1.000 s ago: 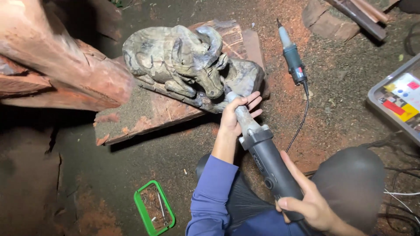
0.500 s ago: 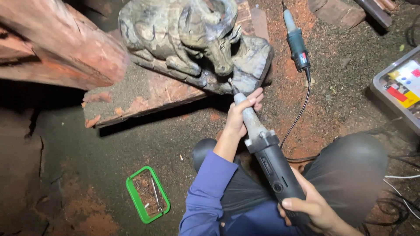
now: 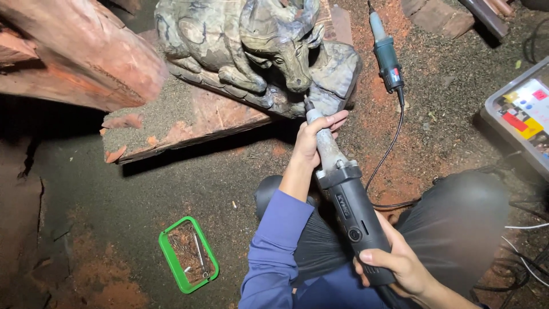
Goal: Carving details into a wooden buffalo sculpture using a power rotary tool
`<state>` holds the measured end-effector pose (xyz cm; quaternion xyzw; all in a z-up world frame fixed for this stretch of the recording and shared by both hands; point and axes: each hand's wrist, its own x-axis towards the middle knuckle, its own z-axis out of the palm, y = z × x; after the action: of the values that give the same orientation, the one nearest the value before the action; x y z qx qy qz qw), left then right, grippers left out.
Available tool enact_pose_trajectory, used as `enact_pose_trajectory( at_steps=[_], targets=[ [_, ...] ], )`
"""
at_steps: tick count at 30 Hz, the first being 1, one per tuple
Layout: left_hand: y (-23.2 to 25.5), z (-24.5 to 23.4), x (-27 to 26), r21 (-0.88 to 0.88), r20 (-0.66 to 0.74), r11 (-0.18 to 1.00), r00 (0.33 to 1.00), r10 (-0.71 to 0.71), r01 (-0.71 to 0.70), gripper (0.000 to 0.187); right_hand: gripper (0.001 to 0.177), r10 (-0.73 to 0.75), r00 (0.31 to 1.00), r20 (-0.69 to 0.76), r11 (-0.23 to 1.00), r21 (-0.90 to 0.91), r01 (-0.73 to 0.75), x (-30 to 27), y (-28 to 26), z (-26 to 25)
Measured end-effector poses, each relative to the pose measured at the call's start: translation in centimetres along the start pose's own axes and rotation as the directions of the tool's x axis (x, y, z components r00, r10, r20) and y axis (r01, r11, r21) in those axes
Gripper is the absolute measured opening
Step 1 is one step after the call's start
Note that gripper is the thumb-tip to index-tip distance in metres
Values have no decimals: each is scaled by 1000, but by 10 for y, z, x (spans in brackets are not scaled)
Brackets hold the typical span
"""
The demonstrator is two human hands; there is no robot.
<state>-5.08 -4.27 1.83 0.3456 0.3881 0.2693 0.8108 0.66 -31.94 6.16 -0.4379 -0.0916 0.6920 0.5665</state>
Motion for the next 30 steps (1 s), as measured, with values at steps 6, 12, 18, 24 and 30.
enact_pose_trajectory(
  at_steps=[6,12,18,24,30],
  targets=[
    [5,1,-6,-3,35,1000,999,-3,3,54,89,19,1000,5,999,27,-19,-3,0,9],
    [3,-1,0,5,32,999,999,-35,35,54,88,40,999,6,997,61,-40,-2,3,8],
    [-5,2,6,-82,11,997,1000,-4,5,57,91,48,999,20,997,65,-49,-4,-1,6],
    [-8,1,8,-20,7,999,1000,26,-26,61,91,216,974,-74,976,7,-216,-12,-19,14],
    [-1,4,2,-2,14,1000,1000,12,-12,61,98,113,993,-42,993,50,-110,-10,-4,18]
  ],
)
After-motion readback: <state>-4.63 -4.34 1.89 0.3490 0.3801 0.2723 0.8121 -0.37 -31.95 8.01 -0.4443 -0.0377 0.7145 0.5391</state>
